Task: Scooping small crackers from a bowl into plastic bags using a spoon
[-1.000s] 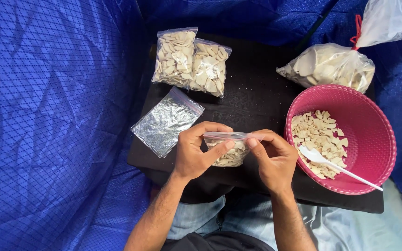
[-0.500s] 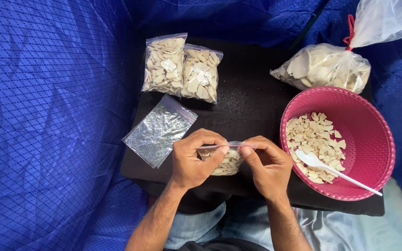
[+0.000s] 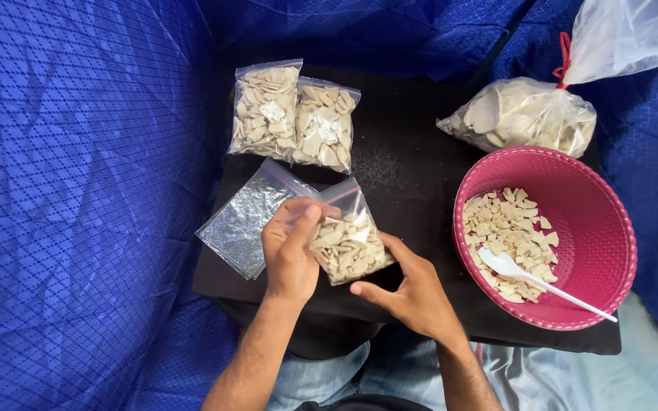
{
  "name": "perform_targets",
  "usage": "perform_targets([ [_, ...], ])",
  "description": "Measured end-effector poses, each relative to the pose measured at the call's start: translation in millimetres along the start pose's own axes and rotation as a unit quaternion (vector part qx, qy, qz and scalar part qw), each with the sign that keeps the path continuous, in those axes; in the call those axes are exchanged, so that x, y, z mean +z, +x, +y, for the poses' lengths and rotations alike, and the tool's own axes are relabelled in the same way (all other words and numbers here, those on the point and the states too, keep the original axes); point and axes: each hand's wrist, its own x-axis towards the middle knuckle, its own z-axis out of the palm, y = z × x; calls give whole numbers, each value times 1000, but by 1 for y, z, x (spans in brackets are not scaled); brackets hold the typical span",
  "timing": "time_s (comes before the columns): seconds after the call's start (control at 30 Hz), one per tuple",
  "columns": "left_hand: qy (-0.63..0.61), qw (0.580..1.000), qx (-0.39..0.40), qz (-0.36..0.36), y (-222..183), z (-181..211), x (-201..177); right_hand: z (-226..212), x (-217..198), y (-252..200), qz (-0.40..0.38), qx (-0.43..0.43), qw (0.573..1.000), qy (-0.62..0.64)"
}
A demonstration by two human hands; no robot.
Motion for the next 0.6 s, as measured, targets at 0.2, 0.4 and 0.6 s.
perform_targets([
  [0.2, -51, 995, -72, 42, -13, -2, 4, 7, 5, 1, 185, -70, 958, 207],
  [0.4, -53, 988, -148, -1, -36, 17, 1, -2, -7, 13, 166, -68, 959, 220],
  [0.6, 14, 974, -183, -130, -10, 11, -22, -20, -20, 35, 176, -111, 963, 174],
])
